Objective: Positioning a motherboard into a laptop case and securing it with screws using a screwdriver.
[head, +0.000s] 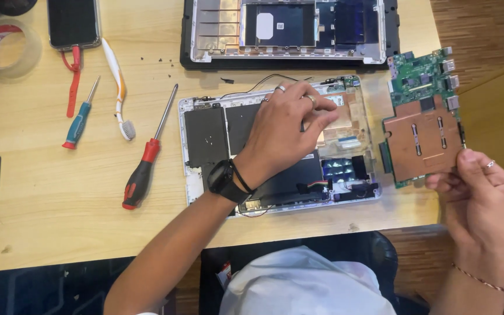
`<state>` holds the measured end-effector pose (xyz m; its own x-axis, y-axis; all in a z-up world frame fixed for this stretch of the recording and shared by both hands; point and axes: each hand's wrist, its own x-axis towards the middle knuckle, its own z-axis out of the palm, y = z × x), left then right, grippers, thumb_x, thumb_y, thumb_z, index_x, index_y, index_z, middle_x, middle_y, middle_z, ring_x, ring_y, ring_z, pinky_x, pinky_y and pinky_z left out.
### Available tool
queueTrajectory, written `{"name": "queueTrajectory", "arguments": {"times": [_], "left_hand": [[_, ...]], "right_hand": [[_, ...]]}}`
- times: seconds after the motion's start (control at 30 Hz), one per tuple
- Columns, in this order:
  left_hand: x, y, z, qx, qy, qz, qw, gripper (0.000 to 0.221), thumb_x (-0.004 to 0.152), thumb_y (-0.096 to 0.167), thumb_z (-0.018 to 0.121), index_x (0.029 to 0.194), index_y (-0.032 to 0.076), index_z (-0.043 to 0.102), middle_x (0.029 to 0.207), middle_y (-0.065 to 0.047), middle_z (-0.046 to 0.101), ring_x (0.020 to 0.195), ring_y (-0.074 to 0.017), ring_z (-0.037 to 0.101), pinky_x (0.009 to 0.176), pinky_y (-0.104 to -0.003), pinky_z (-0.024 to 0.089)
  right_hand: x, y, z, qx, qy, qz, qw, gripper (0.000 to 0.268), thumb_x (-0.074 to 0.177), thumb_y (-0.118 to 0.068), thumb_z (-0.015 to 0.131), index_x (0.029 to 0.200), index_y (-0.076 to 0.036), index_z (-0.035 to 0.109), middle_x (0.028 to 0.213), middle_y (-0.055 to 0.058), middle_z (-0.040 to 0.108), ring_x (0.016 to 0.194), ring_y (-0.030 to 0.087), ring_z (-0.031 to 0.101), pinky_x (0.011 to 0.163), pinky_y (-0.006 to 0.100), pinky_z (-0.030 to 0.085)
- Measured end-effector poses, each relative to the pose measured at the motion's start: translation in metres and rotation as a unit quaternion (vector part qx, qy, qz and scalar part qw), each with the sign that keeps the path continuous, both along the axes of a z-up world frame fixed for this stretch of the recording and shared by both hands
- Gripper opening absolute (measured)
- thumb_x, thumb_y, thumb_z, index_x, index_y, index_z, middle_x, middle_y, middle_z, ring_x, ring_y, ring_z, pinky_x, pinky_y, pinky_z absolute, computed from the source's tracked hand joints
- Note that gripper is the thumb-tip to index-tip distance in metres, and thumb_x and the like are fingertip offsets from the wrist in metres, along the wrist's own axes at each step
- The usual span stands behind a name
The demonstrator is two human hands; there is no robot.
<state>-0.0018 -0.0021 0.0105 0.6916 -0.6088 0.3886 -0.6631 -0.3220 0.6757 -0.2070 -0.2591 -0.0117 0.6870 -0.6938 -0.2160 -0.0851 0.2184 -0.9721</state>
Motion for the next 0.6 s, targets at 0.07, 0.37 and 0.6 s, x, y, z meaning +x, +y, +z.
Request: {"name": "queueTrajectory", "arguments": {"times": [0.07,0.37,0.6], "left_hand": [[-0.002,0.001,-0.001,0.057,-0.007,-0.015,0.998,0.035,0.095,0.045,0.062,0.107,0.018,0.079,0.103,-0.002,0.062,0.096,-0.0269,0.058,0.079,-0.045,0.046],[-0.008,0.002,0.017,0.155,0.047,-0.088,0.983,0.039,0.082,0.063,0.068,0.088,0.027,0.084,0.097,0.006,0.060,0.091,-0.0191,0.057,0.084,-0.046,0.036],[-0.014,-0.003,0.009,0.143,0.080,-0.114,0.980,0.015,0.086,0.045,0.078,0.091,0.031,0.080,0.093,0.010,0.064,0.087,-0.0155,0.062,0.091,-0.044,0.030]], "right_hand": [[-0.001,0.003,0.001,0.002,-0.006,0.013,1.000,0.016,0.107,-0.023,0.074,0.102,-0.011,0.065,0.075,0.007,0.062,0.065,0.018,0.070,0.067,0.022,0.062],[-0.017,0.021,-0.003,0.007,0.022,0.043,0.999,0.017,0.104,-0.018,0.071,0.102,-0.004,0.063,0.076,0.012,0.063,0.063,0.020,0.067,0.063,0.022,0.055],[-0.028,0.038,0.013,-0.005,0.030,0.027,0.999,0.016,0.104,-0.016,0.070,0.100,-0.003,0.062,0.077,0.016,0.061,0.061,0.024,0.063,0.062,0.028,0.054]]}}
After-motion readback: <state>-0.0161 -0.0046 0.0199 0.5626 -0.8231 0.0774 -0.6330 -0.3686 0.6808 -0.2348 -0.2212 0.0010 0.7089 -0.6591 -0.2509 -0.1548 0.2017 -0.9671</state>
